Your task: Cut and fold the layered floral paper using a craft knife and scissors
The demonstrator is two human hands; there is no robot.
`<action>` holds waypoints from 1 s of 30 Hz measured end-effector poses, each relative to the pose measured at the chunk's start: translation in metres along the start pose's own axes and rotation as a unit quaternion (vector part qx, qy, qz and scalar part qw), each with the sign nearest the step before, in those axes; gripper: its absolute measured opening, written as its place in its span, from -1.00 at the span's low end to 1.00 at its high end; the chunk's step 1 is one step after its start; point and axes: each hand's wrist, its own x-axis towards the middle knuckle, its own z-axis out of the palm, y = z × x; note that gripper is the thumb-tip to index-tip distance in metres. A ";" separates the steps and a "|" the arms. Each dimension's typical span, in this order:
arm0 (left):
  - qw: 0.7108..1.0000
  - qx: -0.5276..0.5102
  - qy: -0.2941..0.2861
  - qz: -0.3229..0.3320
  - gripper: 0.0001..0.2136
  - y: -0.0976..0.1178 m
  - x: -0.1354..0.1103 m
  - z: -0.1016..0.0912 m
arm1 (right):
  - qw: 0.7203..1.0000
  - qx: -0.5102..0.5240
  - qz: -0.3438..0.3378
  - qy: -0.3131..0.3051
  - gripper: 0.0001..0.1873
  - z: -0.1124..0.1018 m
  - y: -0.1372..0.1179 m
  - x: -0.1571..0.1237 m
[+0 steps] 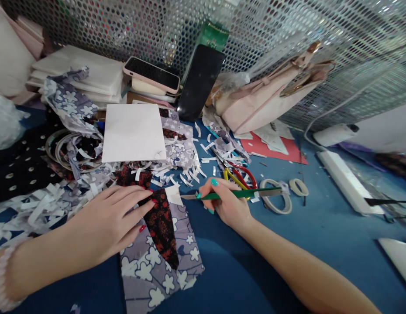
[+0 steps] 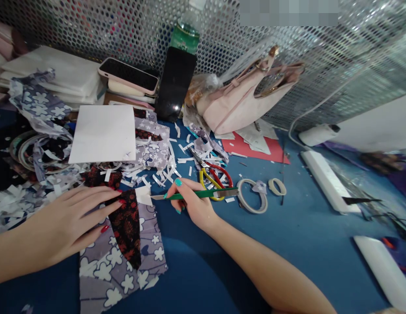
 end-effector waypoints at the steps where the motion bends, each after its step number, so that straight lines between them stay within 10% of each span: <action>1: 1.000 -0.003 0.000 -0.003 -0.65 0.000 0.000 0.000 | 1.000 -0.004 0.000 -0.002 -0.55 0.000 0.000 0.000; 30: 0.999 0.033 0.006 0.029 -0.65 -0.001 0.001 -0.001 | 0.983 -0.082 -0.094 -0.137 -0.55 0.005 -0.014 0.001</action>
